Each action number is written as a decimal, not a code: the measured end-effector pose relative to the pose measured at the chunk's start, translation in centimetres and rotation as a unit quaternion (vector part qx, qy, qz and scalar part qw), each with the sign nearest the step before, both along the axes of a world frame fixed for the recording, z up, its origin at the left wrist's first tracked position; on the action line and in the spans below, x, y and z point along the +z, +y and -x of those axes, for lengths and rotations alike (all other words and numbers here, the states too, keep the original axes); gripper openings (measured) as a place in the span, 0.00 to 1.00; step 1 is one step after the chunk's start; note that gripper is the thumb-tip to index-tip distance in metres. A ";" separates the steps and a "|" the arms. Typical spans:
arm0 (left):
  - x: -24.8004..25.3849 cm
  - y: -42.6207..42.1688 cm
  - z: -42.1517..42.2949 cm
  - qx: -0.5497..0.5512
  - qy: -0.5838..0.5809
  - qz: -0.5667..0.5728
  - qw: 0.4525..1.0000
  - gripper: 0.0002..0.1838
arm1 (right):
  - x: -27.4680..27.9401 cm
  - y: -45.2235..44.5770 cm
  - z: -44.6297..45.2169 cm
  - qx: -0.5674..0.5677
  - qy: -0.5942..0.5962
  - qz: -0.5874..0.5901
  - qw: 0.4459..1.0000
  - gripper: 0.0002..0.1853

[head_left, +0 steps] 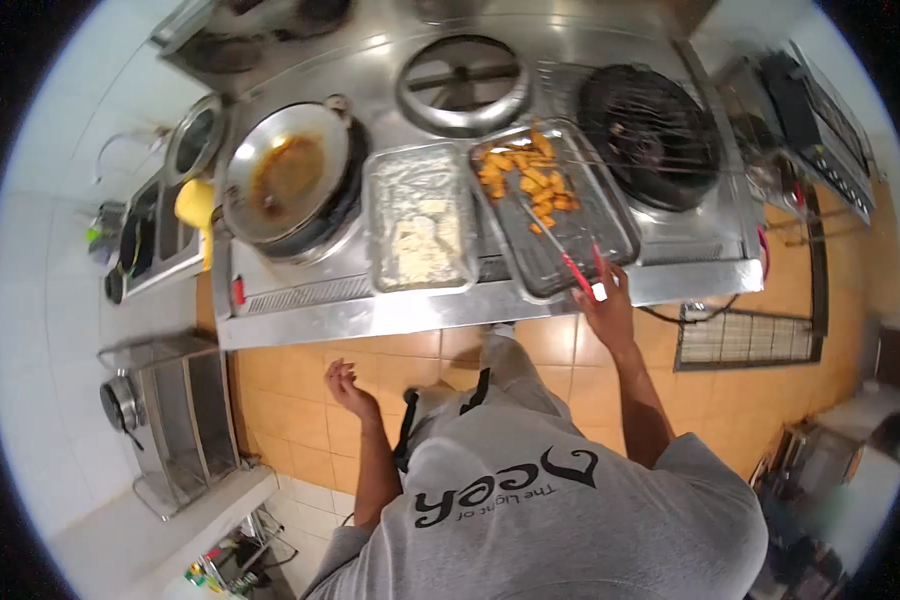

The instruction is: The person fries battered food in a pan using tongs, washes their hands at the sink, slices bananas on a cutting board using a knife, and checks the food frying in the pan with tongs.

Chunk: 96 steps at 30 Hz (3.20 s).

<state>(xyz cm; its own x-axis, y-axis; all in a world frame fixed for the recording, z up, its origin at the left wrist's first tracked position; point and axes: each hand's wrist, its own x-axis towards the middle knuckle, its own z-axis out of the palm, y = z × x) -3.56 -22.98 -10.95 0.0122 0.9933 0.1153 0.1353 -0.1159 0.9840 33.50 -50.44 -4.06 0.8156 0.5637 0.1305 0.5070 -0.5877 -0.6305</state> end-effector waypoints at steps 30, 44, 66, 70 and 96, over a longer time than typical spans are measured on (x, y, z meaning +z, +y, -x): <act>-3.0 -42.9 43.3 0.489 0.009 0.220 0.844 0.11 | 7.8 19.0 57.3 0.828 0.019 0.320 0.460 0.31; -6.3 -46.6 53.3 0.501 -0.099 0.267 0.817 0.14 | 10.5 21.8 80.0 0.897 -0.013 0.021 0.441 0.27; -11.5 -62.5 53.3 0.278 -0.005 0.474 0.836 0.11 | 1.3 -13.8 59.1 0.736 0.305 0.135 0.589 0.19; -13.2 -67.7 46.9 0.386 -0.093 0.425 0.813 0.08 | 1.3 -15.8 53.7 0.749 0.308 0.154 0.566 0.20; 9.2 -94.0 40.5 0.618 -0.084 -0.026 0.781 0.10 | -4.2 -35.8 74.3 0.726 0.396 0.413 0.381 0.15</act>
